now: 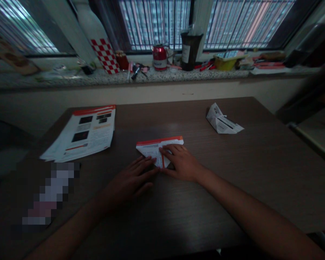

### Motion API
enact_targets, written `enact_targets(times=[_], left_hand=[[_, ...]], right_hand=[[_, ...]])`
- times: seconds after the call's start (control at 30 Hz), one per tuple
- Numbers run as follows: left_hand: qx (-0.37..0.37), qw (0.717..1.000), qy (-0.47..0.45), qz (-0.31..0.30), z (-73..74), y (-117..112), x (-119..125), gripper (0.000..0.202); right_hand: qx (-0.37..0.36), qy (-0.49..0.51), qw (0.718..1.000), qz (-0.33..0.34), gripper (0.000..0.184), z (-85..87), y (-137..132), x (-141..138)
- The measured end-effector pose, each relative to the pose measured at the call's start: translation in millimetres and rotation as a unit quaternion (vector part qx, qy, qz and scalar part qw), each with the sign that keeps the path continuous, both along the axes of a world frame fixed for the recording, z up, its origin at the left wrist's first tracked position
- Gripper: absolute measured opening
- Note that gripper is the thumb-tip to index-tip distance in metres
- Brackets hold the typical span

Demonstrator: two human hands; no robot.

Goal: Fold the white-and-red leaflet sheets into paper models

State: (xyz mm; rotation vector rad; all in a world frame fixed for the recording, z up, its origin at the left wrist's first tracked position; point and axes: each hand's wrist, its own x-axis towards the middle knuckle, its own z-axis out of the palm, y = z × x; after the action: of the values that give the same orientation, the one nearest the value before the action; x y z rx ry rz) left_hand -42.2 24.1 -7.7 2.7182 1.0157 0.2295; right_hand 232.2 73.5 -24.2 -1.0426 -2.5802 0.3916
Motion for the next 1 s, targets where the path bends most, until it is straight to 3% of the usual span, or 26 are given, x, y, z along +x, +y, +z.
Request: enact_targets(times=[0.47,1.0], left_hand=[[-0.040,0.999,-0.005,0.003,1.4,-1.5,1.6,0.049],[-0.020,0.999,-0.022,0.043,-1.7,1.8,-7.0,0.042]], right_hand=[[0.010,-0.004,1.000,0.001,0.072,-3.8,1.9,0.8],[-0.003,0.000,1.000,0.000,0.073,-2.8,1.3,2.0]])
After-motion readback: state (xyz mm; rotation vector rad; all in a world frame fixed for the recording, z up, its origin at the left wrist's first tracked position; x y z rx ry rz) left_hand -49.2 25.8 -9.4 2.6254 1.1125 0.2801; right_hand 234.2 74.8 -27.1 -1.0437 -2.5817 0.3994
